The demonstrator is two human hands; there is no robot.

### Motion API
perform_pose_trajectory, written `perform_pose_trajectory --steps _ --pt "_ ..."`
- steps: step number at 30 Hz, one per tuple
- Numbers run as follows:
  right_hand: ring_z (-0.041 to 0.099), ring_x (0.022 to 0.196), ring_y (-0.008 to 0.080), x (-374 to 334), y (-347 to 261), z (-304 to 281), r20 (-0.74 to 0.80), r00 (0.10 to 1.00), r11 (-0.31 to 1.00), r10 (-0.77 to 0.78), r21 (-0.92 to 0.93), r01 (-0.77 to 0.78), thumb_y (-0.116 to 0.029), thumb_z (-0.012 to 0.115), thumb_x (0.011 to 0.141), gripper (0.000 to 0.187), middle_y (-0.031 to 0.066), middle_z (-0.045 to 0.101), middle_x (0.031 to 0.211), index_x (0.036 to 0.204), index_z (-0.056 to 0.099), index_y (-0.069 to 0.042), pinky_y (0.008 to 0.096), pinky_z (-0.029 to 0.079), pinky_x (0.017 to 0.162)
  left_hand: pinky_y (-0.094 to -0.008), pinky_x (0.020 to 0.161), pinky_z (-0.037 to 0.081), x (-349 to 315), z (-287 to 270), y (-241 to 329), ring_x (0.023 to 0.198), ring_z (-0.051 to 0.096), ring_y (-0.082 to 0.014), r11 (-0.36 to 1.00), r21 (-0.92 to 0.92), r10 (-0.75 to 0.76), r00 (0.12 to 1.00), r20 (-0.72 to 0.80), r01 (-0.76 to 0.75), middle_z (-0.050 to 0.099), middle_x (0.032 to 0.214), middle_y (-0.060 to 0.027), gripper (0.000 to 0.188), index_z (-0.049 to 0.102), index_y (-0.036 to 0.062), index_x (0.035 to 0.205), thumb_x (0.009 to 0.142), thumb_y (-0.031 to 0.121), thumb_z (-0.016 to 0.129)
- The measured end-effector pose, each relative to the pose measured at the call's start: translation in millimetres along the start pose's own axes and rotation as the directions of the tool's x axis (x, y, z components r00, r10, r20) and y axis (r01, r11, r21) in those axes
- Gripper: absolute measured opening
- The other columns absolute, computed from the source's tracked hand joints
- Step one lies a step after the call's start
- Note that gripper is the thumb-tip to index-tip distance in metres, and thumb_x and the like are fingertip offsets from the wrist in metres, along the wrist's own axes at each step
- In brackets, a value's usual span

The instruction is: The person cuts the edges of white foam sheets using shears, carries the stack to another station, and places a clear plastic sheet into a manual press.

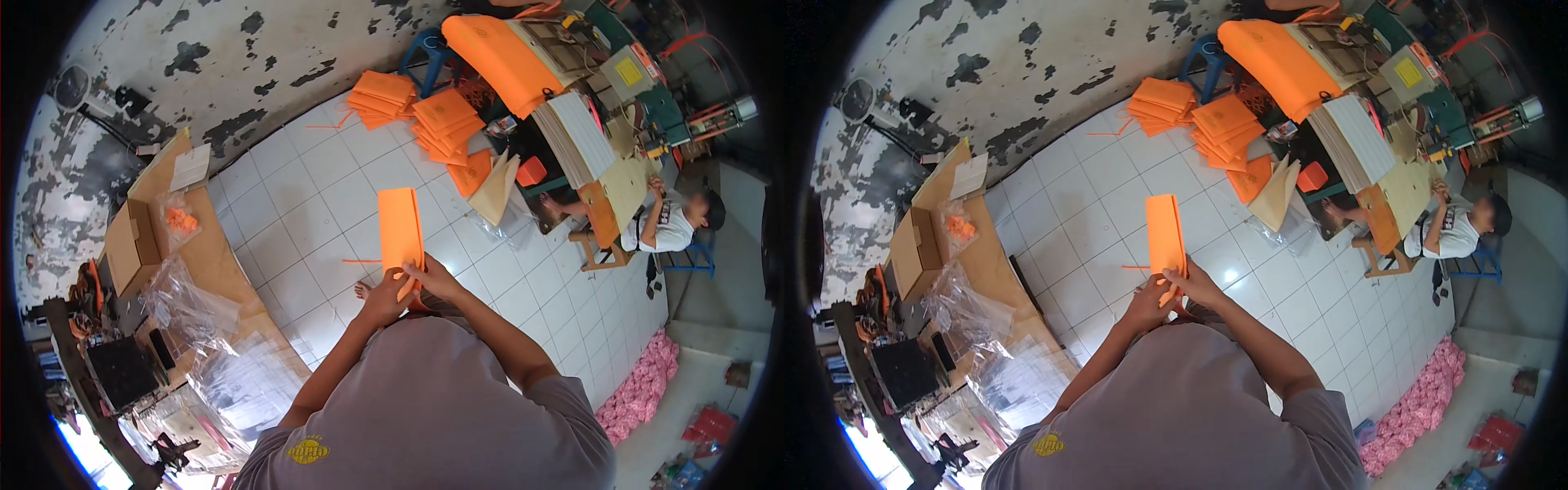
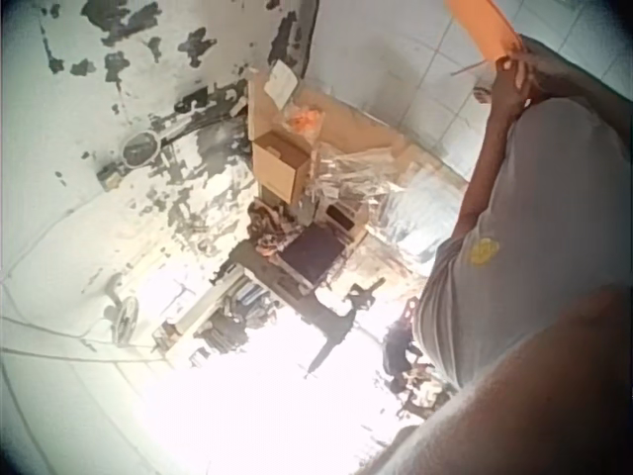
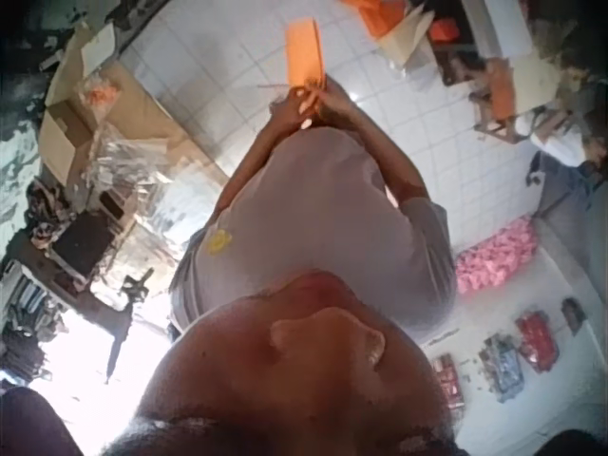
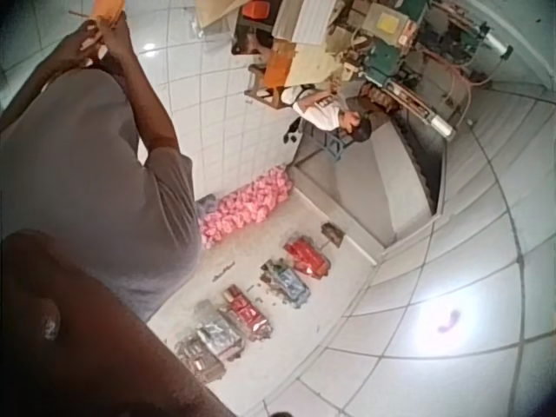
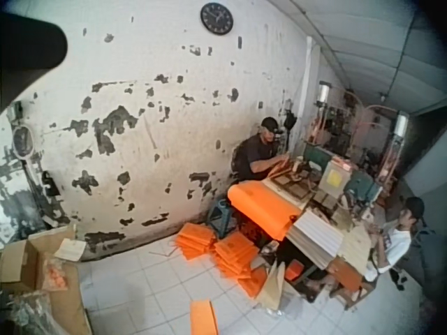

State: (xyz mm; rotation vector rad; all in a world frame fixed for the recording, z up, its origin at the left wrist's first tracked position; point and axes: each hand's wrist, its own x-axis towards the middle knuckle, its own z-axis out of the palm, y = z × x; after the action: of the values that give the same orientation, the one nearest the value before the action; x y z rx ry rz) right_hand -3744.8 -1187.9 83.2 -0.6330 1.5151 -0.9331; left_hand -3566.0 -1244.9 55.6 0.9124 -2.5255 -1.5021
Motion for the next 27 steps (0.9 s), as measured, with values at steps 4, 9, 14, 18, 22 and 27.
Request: perform_pose_trajectory --steps 4,9,14,18,22,27 --pt "0.064 0.112 0.0198 20.1 80.7 -46.7 -0.254 0.954 0.986 -0.162 -0.088 0.144 -0.019 0.059 0.103 0.040 0.0113 0.069 0.120 0.137 0.055 0.002 0.0351 0.051 0.097 -0.0441 0.100 0.052 14.0 15.0 19.5 0.126 0.059 -0.0380 0.989 -0.018 0.146 0.984 0.106 -0.145 0.049 0.147 -0.0219 0.066 0.048 0.0100 0.151 0.099 0.047 0.061" --pt "0.066 0.106 0.0184 2.5 85.5 -183.2 -0.565 0.818 0.931 -0.105 0.233 0.281 -0.014 0.061 0.100 0.036 0.0082 0.070 0.116 0.134 0.058 0.000 0.0341 0.053 0.091 -0.0409 0.108 0.047 23.1 15.3 16.7 0.136 0.053 -0.0351 0.990 -0.072 0.122 0.992 -0.030 -0.124 0.046 0.154 -0.0208 0.061 0.049 0.0083 0.150 0.100 0.039 0.064" --pt "0.060 0.121 0.0220 -24.7 -35.1 -325.1 -0.851 0.454 0.706 -0.264 0.151 0.692 -0.012 0.058 0.102 0.040 0.0119 0.060 0.134 0.140 0.051 0.000 0.0375 0.048 0.104 -0.0362 0.104 0.049 3.6 10.4 -35.7 0.130 0.058 -0.0274 0.916 -0.375 -0.284 0.887 -0.364 0.139 0.060 0.142 -0.0189 0.056 0.046 0.0056 0.152 0.104 0.031 0.060" --pt "0.058 0.127 0.0266 25.5 -51.7 -484.9 -0.874 0.392 0.314 -0.288 0.300 0.901 -0.014 0.054 0.106 0.037 0.0164 0.058 0.138 0.141 0.050 -0.001 0.0413 0.048 0.108 -0.0388 0.101 0.050 -16.7 39.5 -58.3 0.120 0.065 -0.0286 0.855 -0.467 -0.465 0.734 -0.495 0.226 0.067 0.131 -0.0217 0.058 0.044 0.0011 0.152 0.106 0.035 0.055" --pt "0.062 0.122 0.0296 77.5 -43.4 -601.0 -0.886 0.426 0.119 -0.185 0.410 0.904 -0.019 0.050 0.108 0.034 0.0183 0.060 0.137 0.138 0.052 -0.002 0.0428 0.052 0.105 -0.0378 0.092 0.052 -35.2 98.1 -74.1 0.114 0.069 -0.0271 0.710 -0.572 -0.684 0.597 -0.419 0.412 0.069 0.127 -0.0202 0.063 0.041 -0.0024 0.153 0.108 0.041 0.049" --pt "0.068 0.113 0.0295 151.1 -14.1 -594.4 -0.690 0.702 0.187 0.176 0.724 0.664 -0.025 0.050 0.107 0.028 0.0190 0.065 0.128 0.124 0.059 -0.003 0.0448 0.060 0.093 -0.0379 0.087 0.053 -108.9 233.7 -68.2 0.113 0.069 -0.0272 0.233 -0.832 -0.937 0.346 -0.052 0.503 0.066 0.133 -0.0193 0.076 0.042 0.0022 0.153 0.103 0.060 0.044"
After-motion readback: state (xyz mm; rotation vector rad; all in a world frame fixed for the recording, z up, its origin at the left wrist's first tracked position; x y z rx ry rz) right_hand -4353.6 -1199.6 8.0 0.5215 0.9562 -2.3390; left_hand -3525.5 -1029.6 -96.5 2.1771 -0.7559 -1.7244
